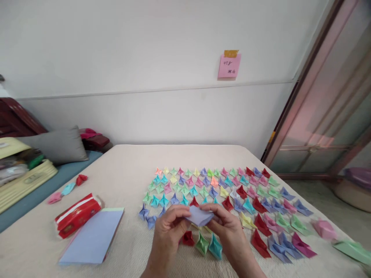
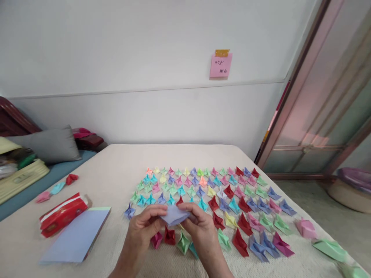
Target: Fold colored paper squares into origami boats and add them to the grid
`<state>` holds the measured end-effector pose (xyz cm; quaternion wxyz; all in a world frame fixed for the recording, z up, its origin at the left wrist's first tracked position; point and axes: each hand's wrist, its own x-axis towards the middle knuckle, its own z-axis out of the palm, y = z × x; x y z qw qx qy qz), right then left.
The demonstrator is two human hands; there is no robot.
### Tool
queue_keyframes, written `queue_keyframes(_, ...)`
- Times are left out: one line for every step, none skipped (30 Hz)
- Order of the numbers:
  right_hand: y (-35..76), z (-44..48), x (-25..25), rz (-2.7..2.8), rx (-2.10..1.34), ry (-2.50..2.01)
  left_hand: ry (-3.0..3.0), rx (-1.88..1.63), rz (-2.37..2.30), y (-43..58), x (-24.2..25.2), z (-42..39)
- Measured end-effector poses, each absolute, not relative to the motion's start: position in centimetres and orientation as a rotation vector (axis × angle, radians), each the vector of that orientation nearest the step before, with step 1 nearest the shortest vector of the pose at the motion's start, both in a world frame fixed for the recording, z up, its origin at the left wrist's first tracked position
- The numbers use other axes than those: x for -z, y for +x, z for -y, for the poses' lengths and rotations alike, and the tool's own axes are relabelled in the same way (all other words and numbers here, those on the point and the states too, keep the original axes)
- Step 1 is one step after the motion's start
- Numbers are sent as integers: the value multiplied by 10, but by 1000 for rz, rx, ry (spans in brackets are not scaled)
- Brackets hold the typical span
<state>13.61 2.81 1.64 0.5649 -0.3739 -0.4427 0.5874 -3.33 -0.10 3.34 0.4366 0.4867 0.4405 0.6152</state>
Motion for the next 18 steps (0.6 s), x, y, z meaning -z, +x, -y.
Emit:
queue_keyframes(136,-27,-17,1016,-1382,-858,1271,-1567,-1107,-34,-32,2)
queue_keyframes(135,-27,-18,990,-1394,-841,1313,-1597,-1126,-35,-30,2)
queue_keyframes(134,-26,-18,970,-1416,-826,1346,-1619,-1152,-35,-28,3)
queue_keyframes(133,-26,-19,954,-1443,-808,1379,-1631,-1181,-36,-26,4)
queue_keyframes(131,-25,-19,947,-1470,-785,1414,-1632,-1213,-37,-25,5)
queue_keyframes(130,-25,-20,949,-1494,-756,1449,-1623,-1243,-38,-24,5)
queue_keyframes(129,-24,-20,961,-1512,-721,1481,-1613,-1268,-40,-24,5)
queue_keyframes(128,-23,-19,976,-1522,-685,1504,-1602,-1290,-40,-24,6)
queue_keyframes(127,-22,-18,992,-1528,-658,1518,-1594,-1310,-41,-24,6)
queue_keyframes(127,-22,-17,1007,-1526,-652,1529,-1585,-1325,-41,-25,6)
queue_keyframes(127,-21,-15,1025,-1512,-672,1539,-1580,-1337,-41,-25,6)
queue_keyframes(128,-21,-13,1049,-1484,-711,1543,-1586,-1348,-40,-26,6)
queue_keyframes(128,-20,-11,1080,-1450,-759,1543,-1600,-1355,-38,-26,7)
queue_keyframes(129,-20,-9,1115,-1420,-804,1538,-1616,-1359,-36,-26,7)
queue_keyframes(130,-20,-7,1149,-1398,-835,1531,-1627,-1359,-35,-25,8)
queue_keyframes(130,-21,-7,1173,-1383,-852,1516,-1630,-1360,-33,-25,8)
queue_keyframes(131,-21,-7,1188,-1377,-858,1485,-1627,-1360,-32,-25,9)
queue_keyframes(131,-21,-8,1192,-1376,-864,1438,-1617,-1349,-31,-25,9)
